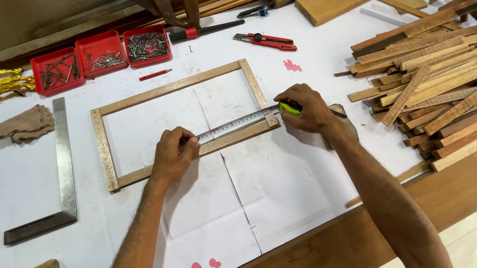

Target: The person works at a woodworking bench on a rectangular wooden frame. They measure the frame with a tape measure, mark positions, position a wooden crossbar across the frame, and hammer nails to fasten the crossbar in place.

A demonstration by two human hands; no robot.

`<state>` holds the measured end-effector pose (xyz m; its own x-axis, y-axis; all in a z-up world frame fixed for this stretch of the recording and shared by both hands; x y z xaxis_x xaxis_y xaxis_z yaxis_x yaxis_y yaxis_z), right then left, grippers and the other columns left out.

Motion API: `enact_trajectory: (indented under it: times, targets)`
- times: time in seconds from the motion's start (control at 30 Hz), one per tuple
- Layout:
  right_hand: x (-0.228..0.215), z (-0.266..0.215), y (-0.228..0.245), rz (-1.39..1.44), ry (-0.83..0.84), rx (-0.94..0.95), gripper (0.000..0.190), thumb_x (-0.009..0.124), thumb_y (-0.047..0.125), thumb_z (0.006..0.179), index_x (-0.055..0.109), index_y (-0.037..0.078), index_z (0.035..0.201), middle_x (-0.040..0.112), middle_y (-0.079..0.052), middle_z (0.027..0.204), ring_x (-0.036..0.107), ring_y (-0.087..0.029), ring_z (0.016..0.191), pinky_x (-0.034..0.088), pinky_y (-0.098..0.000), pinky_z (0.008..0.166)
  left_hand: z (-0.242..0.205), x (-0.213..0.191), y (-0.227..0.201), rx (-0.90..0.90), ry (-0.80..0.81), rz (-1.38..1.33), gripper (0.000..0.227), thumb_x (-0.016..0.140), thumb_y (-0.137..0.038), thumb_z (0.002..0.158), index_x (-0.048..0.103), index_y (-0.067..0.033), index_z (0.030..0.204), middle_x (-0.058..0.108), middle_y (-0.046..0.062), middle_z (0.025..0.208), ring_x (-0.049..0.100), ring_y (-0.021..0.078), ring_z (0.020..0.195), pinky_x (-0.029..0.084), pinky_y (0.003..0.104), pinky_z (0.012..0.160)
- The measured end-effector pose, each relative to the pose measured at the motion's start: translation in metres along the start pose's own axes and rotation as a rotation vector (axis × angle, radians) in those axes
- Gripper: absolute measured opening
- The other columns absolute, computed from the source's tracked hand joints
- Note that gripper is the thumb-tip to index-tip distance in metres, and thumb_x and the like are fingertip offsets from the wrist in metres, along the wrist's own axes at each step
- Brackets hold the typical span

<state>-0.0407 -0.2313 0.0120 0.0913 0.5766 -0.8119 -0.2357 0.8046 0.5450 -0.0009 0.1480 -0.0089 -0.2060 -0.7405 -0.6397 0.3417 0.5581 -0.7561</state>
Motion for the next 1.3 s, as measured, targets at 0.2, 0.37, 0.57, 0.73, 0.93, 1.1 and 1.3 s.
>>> enact_trajectory:
  times: [0.2, 0.37, 0.57, 0.73, 0.93, 1.1, 1.3]
  targets:
    - [-0.006, -0.011, 0.039, -0.037, -0.137, 0.011, 0.03, 0.067, 0.007, 0.08, 0.072, 0.006, 0.109, 0.067, -0.013, 0.108, 0.06, -0.028, 0.108, 0.053, -0.0431, 0.094, 0.001, 0.005, 0.005, 0.025, -0.023, 0.004, 0.022, 0.068, -0.027, 0.099, 0.068, -0.0055, 0.095, 0.06, 0.009, 0.083, 0.058, 0.0201, 0.078, 0.053, 0.035, 0.069]
    - [0.0, -0.011, 0.028, -0.024, -0.148, 0.007, 0.032, 0.066, 0.006, 0.079, 0.072, 0.005, 0.11, 0.067, -0.013, 0.11, 0.06, -0.027, 0.111, 0.054, -0.0424, 0.094, 0.002, 0.005, 0.002, -0.028, -0.017, -0.019, 0.021, 0.068, -0.026, 0.099, 0.069, -0.0054, 0.096, 0.061, 0.009, 0.084, 0.059, 0.0195, 0.078, 0.054, 0.035, 0.07]
    - [0.007, -0.013, 0.018, -0.039, -0.157, -0.043, 0.035, 0.068, 0.007, 0.078, 0.073, 0.006, 0.113, 0.066, -0.013, 0.112, 0.059, -0.027, 0.111, 0.054, -0.0429, 0.095, 0.003, 0.005, 0.003, -0.063, -0.004, -0.055, 0.021, 0.066, -0.026, 0.099, 0.068, -0.0056, 0.098, 0.061, 0.009, 0.088, 0.063, 0.0182, 0.079, 0.057, 0.034, 0.072]
    - [0.009, -0.015, 0.015, -0.064, -0.161, -0.075, 0.035, 0.07, 0.008, 0.078, 0.073, 0.007, 0.114, 0.066, -0.013, 0.114, 0.059, -0.027, 0.111, 0.054, -0.0426, 0.096, 0.003, 0.004, 0.002, -0.081, -0.001, -0.062, 0.02, 0.065, -0.026, 0.1, 0.069, -0.0058, 0.098, 0.061, 0.009, 0.087, 0.063, 0.0195, 0.079, 0.056, 0.035, 0.072]
    - [0.012, -0.012, 0.008, -0.074, -0.199, -0.161, 0.039, 0.075, 0.011, 0.079, 0.074, 0.01, 0.117, 0.068, -0.012, 0.116, 0.06, -0.027, 0.113, 0.055, -0.0441, 0.097, 0.002, -0.003, 0.004, -0.021, -0.06, -0.075, 0.021, 0.068, -0.025, 0.099, 0.069, -0.0046, 0.097, 0.065, 0.01, 0.086, 0.062, 0.0184, 0.078, 0.054, 0.034, 0.071]
    - [-0.001, -0.001, 0.061, -0.087, -0.134, -0.153, 0.035, 0.076, 0.015, 0.077, 0.076, 0.012, 0.113, 0.07, -0.013, 0.108, 0.064, -0.029, 0.107, 0.058, -0.0428, 0.087, -0.011, -0.042, -0.006, 0.192, -0.119, -0.008, 0.016, 0.072, -0.022, 0.096, 0.071, -0.0061, 0.092, 0.068, 0.006, 0.085, 0.061, 0.0194, 0.086, 0.052, 0.037, 0.077]
    - [0.008, 0.017, 0.137, 0.055, 0.119, -0.237, 0.027, 0.07, 0.025, 0.089, 0.077, 0.014, 0.112, 0.072, -0.01, 0.102, 0.07, -0.026, 0.095, 0.059, -0.0408, 0.085, -0.045, -0.109, 0.004, 0.054, -0.062, 0.091, 0.013, 0.075, -0.024, 0.09, 0.077, -0.0108, 0.092, 0.071, 0.001, 0.085, 0.058, 0.0206, 0.084, 0.051, 0.037, 0.078]
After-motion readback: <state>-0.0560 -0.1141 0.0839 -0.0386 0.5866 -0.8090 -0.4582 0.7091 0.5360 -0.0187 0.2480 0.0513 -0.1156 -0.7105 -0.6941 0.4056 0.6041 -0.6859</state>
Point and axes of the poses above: each hand's wrist, its own z-axis towards the middle knuckle, its own x-axis out of the palm, y = z × x, the point moved 1 cm from there along z, towards the middle knuckle
